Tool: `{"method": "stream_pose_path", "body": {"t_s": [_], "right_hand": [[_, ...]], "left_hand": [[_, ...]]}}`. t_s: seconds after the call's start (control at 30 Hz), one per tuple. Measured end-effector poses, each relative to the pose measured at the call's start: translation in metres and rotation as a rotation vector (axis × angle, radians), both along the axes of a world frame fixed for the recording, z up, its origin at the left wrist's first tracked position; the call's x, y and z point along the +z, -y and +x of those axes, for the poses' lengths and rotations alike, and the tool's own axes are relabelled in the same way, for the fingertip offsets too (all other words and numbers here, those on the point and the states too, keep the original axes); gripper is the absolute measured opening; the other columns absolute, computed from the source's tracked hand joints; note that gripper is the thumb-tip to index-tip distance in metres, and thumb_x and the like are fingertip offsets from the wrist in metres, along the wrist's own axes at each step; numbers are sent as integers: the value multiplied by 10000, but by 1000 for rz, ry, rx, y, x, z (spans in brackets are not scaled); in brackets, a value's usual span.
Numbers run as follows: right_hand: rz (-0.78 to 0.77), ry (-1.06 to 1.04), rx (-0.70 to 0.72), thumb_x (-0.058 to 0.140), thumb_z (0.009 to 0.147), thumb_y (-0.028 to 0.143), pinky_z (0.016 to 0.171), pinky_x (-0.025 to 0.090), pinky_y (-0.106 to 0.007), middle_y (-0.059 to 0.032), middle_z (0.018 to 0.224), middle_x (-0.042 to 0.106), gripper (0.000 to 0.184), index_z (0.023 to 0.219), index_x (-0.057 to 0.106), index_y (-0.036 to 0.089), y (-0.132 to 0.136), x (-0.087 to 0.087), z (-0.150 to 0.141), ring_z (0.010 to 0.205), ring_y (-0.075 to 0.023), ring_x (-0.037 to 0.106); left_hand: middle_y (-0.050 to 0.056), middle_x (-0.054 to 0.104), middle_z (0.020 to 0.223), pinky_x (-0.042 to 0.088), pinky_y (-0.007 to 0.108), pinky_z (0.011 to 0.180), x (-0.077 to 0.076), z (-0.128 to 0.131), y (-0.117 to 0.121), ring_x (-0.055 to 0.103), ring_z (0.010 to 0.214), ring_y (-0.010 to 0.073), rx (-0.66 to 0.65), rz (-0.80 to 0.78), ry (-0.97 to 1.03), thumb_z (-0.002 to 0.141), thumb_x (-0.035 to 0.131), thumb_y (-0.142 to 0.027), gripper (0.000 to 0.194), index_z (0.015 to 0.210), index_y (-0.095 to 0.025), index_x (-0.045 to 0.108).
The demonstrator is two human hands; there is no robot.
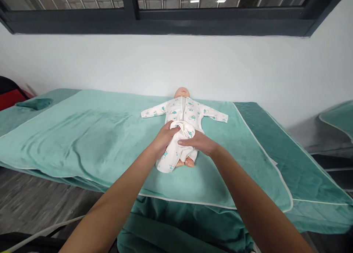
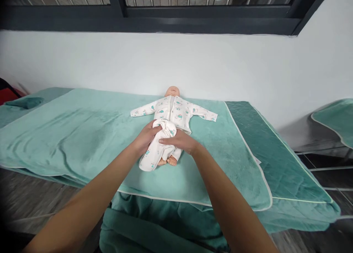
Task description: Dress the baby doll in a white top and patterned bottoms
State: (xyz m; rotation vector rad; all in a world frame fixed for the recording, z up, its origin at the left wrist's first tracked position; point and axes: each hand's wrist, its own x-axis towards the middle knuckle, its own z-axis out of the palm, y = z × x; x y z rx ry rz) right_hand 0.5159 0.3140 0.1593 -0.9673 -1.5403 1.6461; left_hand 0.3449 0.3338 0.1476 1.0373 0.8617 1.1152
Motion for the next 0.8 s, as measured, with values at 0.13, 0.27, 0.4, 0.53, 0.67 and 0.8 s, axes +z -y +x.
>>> {"method": "stream_pose_path", "body": {"t_s": [0.13, 0.27, 0.4, 0.53, 0.67, 0.8], "right_hand": [[-51, -96, -113, 843, 752, 419, 963, 537, -387, -67, 1154, 750, 555, 1246, 683, 220, -4, -9, 3, 1103, -259, 683], [-100, -239, -234, 829, 757, 448, 916, 556, -363, -84, 1137, 755, 522, 1196, 704, 196, -4, -16, 4, 1058, -261, 701], [-97, -217, -275, 809, 779, 460, 875, 562, -347, -93, 1139, 752, 504, 1191, 702, 190, -1, -17, 2, 1038, -253, 705], [-5, -89, -310, 801, 766, 490, 900, 545, -359, -86, 1117, 755, 485, 1126, 721, 175, 2, -16, -3, 1031, -248, 695], [87, 38, -243, 771, 786, 474, 885, 541, -365, -71, 1109, 751, 447, 1120, 715, 182, 2, -13, -4, 996, -235, 689], [213, 178, -190, 738, 778, 366, 869, 526, -350, -48, 1045, 750, 325, 1043, 716, 178, -1, -10, 0, 961, -225, 674]], "left_hand": [[52, 693, 968, 495, 301, 763, 3, -1, 6, 639, 886, 205, -3, 17, -143, 768, 752, -503, 437, 1038, -177, 644], [83, 725, 1066, 501, 307, 784, 8, -5, 17, 657, 958, 240, -146, 143, -323, 772, 764, -514, 459, 1076, -176, 702], [80, 746, 952, 507, 298, 722, 6, -4, 21, 672, 817, 215, -202, 20, -215, 716, 824, -459, 453, 1041, -159, 729], [52, 733, 913, 516, 272, 704, 1, -1, 21, 652, 768, 168, -85, -87, 85, 702, 840, -410, 475, 1085, -168, 698], [49, 722, 878, 512, 278, 665, 2, -3, 34, 630, 701, 156, -30, -136, 107, 714, 828, -435, 487, 1088, -153, 692], [62, 725, 946, 493, 277, 701, 2, -2, 60, 647, 786, 177, 25, -142, 26, 731, 811, -453, 494, 1107, -156, 691]]}}
